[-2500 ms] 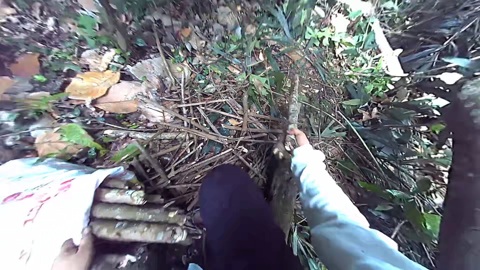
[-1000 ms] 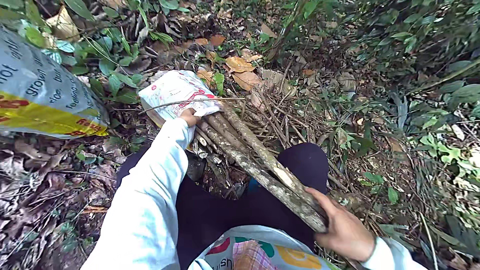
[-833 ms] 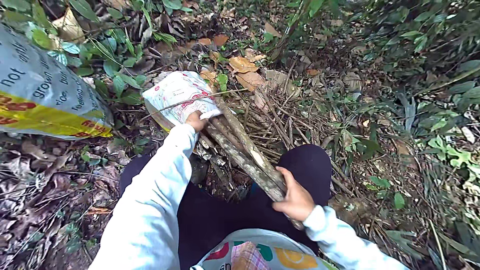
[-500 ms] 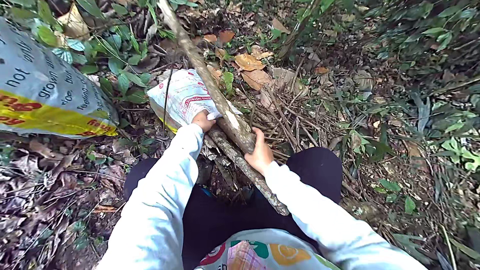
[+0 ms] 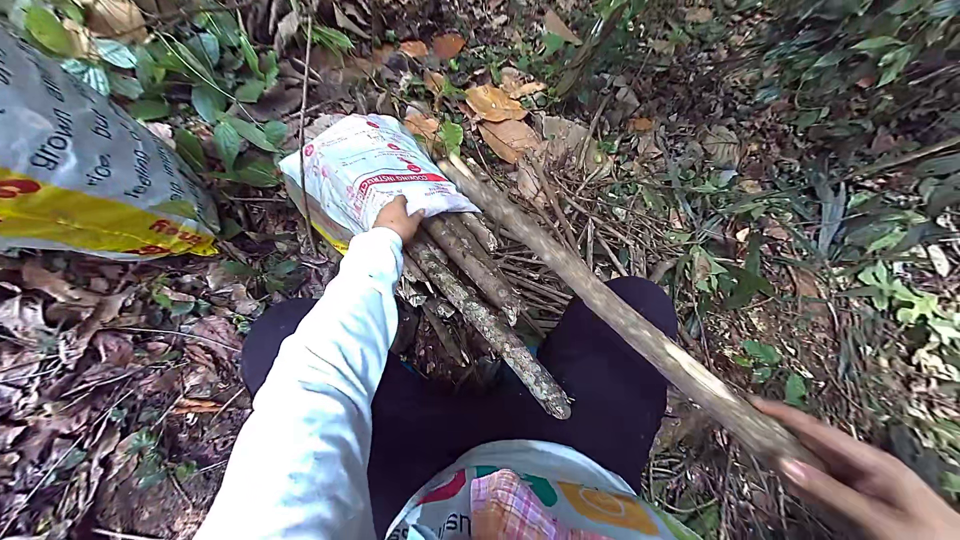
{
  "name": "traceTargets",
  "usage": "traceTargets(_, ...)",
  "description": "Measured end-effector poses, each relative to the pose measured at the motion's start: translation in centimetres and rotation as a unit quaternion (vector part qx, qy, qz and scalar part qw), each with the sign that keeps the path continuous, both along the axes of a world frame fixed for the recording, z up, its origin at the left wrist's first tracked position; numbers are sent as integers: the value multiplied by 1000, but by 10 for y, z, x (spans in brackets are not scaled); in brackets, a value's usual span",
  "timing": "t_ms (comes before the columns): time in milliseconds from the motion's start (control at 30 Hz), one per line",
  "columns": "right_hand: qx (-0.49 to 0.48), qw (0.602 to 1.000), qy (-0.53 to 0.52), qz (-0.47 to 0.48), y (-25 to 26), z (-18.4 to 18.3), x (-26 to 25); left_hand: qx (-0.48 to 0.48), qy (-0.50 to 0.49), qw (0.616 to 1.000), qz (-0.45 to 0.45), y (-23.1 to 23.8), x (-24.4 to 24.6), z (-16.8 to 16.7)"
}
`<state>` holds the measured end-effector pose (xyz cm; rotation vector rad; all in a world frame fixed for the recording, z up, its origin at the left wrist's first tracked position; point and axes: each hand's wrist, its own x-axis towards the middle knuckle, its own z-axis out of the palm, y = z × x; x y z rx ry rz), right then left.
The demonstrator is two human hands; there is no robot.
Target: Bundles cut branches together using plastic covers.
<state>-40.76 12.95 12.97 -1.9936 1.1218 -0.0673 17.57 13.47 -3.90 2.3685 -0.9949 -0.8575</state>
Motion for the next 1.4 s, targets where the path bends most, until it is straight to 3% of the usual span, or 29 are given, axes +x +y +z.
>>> traceTargets(100, 42, 999, 24, 11, 18, 27, -39, -69, 34, 995, 67, -6, 0, -9)
traceTargets(167, 49, 998, 36, 33, 23, 27, -36, -89, 34, 992, 77, -9, -5, -10)
traceTargets(267, -44, 996, 35, 64, 19, -15, -8, -87, 13, 995, 53, -6, -11, -4)
traceTargets(333, -89, 992, 47, 70, 11, -42, 33, -82, -2, 996, 35, -2, -12, -1)
traceTargets(533, -37, 964, 238, 116, -14, -59, 227, -61, -26, 998, -1, 3, -14, 10)
traceTargets(700, -14, 972, 218, 88, -23, -110, 362, -49, -23, 998, -16, 2, -13, 12)
traceTargets(833, -75, 973, 192, 104, -30, -146, 413, -39, -12, 999, -34, 2, -8, 6)
traceTargets(933, -150, 953, 202, 169, -32, -141, 411, -6, 5, 999, -49, 5, -4, 4)
traceTargets(1000, -185, 942, 183, 211, -23, -118, 381, 38, 4, 999, -34, 10, -3, 6)
traceTargets(1100, -89, 924, 253, 271, 4, -76, 312, 137, -8, 991, -2, 19, -11, 4)
traceTargets(1200, 59, 909, 303, 280, 24, -87, 265, 148, -20, 989, -1, 20, -15, -2)
traceTargets(1267, 128, 944, 202, 226, 23, -99, 249, 114, -30, 993, 6, 23, -17, -6)
traceTargets(1333, 249, 956, 20, 152, 15, -90, 232, 69, -35, 997, 19, 26, -19, -2)
traceTargets(1400, 396, 904, -150, 64, 15, -76, 214, 35, -37, 998, 24, 29, -19, 3)
